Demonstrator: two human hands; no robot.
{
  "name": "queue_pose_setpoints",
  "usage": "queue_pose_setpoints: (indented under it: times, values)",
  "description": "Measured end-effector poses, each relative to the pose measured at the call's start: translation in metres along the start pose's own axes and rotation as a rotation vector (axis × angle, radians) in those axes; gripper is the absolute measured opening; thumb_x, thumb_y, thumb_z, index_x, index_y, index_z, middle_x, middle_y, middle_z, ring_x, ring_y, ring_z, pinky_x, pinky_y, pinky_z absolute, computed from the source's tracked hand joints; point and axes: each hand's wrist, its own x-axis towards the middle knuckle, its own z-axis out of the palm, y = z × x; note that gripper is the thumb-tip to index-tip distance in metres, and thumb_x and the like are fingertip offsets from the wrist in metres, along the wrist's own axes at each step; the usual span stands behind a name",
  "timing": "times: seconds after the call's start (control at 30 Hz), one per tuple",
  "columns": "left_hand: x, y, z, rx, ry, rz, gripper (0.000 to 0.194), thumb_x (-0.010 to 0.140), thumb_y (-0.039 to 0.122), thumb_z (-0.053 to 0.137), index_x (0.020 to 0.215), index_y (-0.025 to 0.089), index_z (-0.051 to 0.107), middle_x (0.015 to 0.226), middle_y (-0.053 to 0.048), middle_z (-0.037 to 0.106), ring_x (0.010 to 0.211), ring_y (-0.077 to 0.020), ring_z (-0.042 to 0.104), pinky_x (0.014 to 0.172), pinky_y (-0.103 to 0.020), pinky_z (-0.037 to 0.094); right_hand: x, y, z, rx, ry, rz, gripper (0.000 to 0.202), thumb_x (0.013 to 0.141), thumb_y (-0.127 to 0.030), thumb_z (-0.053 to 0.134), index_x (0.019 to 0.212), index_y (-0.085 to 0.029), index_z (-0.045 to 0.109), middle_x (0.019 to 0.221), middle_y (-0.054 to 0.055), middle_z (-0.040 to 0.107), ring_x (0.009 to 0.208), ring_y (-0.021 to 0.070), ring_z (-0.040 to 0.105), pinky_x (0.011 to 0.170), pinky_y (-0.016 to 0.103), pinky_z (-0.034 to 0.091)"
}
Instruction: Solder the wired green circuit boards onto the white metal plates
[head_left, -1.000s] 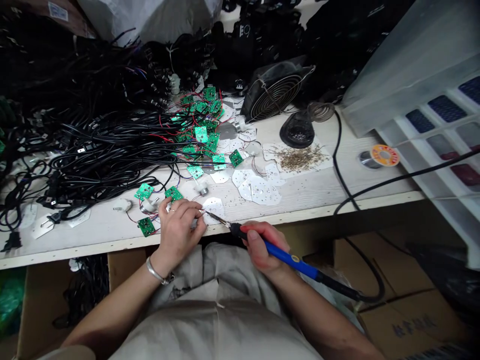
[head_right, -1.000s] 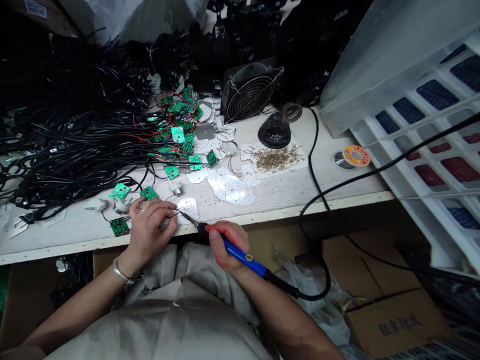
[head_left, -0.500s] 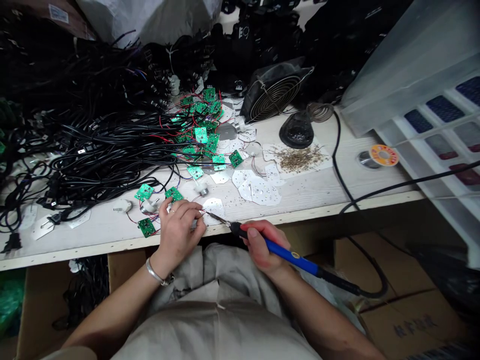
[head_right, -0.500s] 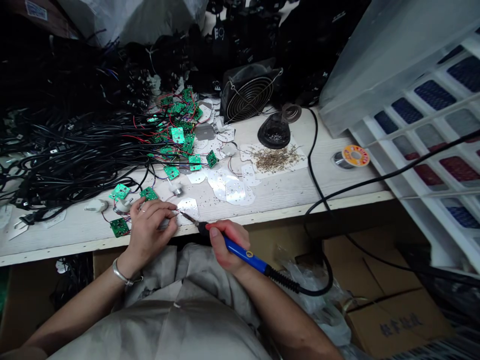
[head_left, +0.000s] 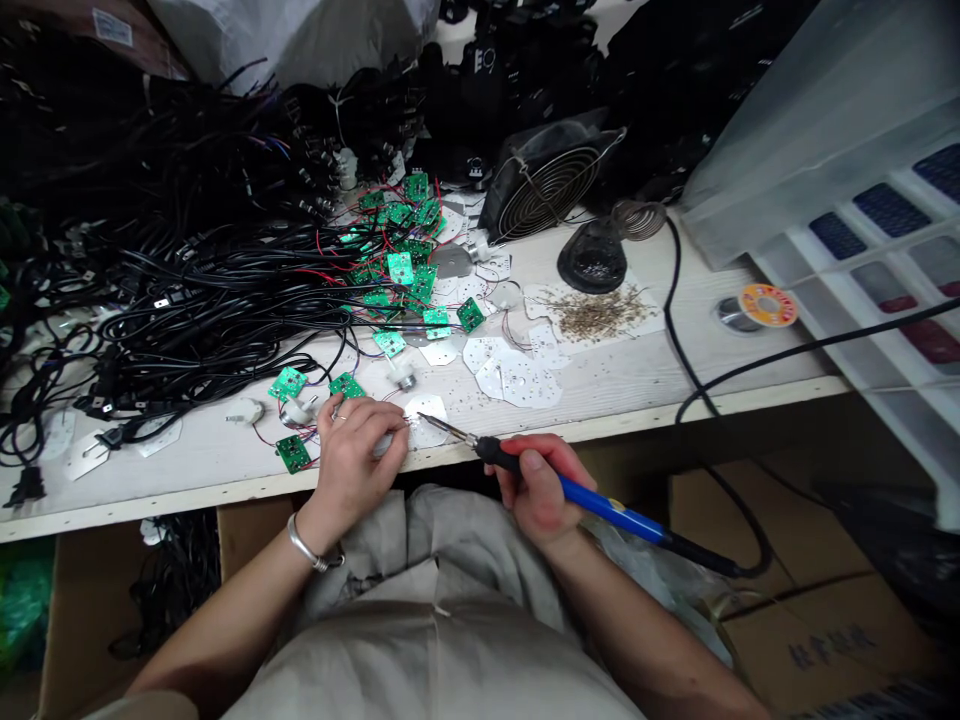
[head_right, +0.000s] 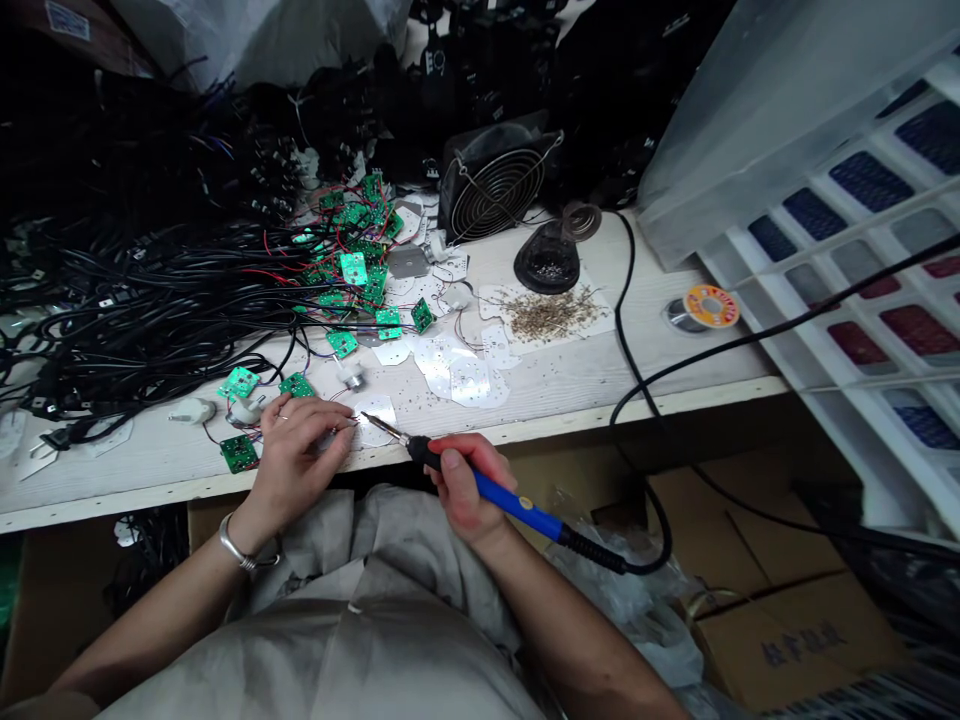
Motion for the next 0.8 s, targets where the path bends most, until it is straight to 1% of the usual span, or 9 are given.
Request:
queue_pose_setpoints:
  times: [0.07,0.17,0.23,0.4,0.57,0.7,0.8]
  values:
    - [0.0004,0.0001,-0.0008,0.002,-0.013,0.002,0.01,0.086,0.021,0.058,0.078,0.023,0.063,0.091,0.0,0.073,0.092,-0.02,0.063,0.102,-0.05,0.028,0.0006,-0.002,0.0001,0.013,0.0,0.027,0.028,0.088,-0.045,0.056,0.079,-0.02,0.065,0.046,-0.004,0.058,0.031,0.0103,0.047,0.031,0.021,0.037]
    - [0.0004,0.0002,-0.0005,0.045,-0.029,0.022,0.01,0.084,0.019,0.058,0.076,0.023,0.063,0.093,-0.001,0.072,0.092,-0.0206,0.062,0.102,-0.05,0.028,-0.001,-0.0059,0.0,-0.072,0.027,0.095,0.029,0.085,-0.047,0.06,0.078,-0.02,0.066,0.051,-0.002,0.061,0.035,0.0112,0.052,0.032,0.021,0.038]
    - [0.0002,0.0,0.0003,0.061,-0.039,0.029,0.01,0.083,0.018,0.058,0.075,0.022,0.063,0.093,-0.001,0.072,0.092,-0.0204,0.062,0.103,-0.05,0.028,-0.0022,-0.0079,-0.0005,-0.136,0.023,0.107,0.029,0.085,-0.047,0.06,0.077,-0.02,0.067,0.053,-0.001,0.062,0.04,0.0123,0.056,0.034,0.021,0.04]
    - [0.0002,-0.0013,0.0018,0.072,-0.034,0.05,0.01,0.084,0.018,0.058,0.075,0.022,0.061,0.093,-0.001,0.072,0.092,-0.0204,0.062,0.101,-0.05,0.029,-0.0002,-0.0091,-0.0026,-0.237,-0.069,0.043,0.029,0.088,-0.046,0.057,0.077,-0.021,0.068,0.053,-0.001,0.062,0.046,0.0146,0.06,0.038,0.023,0.044]
    - [0.0006,-0.0018,0.0024,0.075,-0.036,0.045,0.01,0.082,0.017,0.059,0.074,0.022,0.061,0.093,-0.001,0.072,0.092,-0.0202,0.062,0.102,-0.049,0.029,0.0019,-0.0078,-0.0017,-0.228,-0.087,0.023,0.026,0.088,-0.044,0.057,0.079,-0.022,0.069,0.056,-0.001,0.063,0.05,0.0149,0.061,0.04,0.024,0.044]
    - [0.0006,-0.0014,0.0025,0.073,-0.035,0.036,0.01,0.083,0.017,0.058,0.074,0.022,0.061,0.092,-0.001,0.072,0.091,-0.02,0.062,0.101,-0.048,0.03,0.0022,-0.006,-0.0009,-0.233,-0.093,-0.023,0.025,0.088,-0.044,0.059,0.078,-0.023,0.07,0.057,-0.001,0.064,0.054,0.0154,0.062,0.042,0.024,0.044]
    - [0.0007,-0.0009,0.0027,0.078,-0.025,0.046,0.011,0.083,0.017,0.058,0.074,0.022,0.06,0.091,-0.001,0.072,0.09,-0.0198,0.062,0.1,-0.048,0.03,0.0028,-0.0057,-0.0011,-0.253,-0.096,-0.009,0.027,0.088,-0.045,0.058,0.078,-0.023,0.07,0.058,0.0,0.064,0.057,0.0163,0.064,0.042,0.024,0.044]
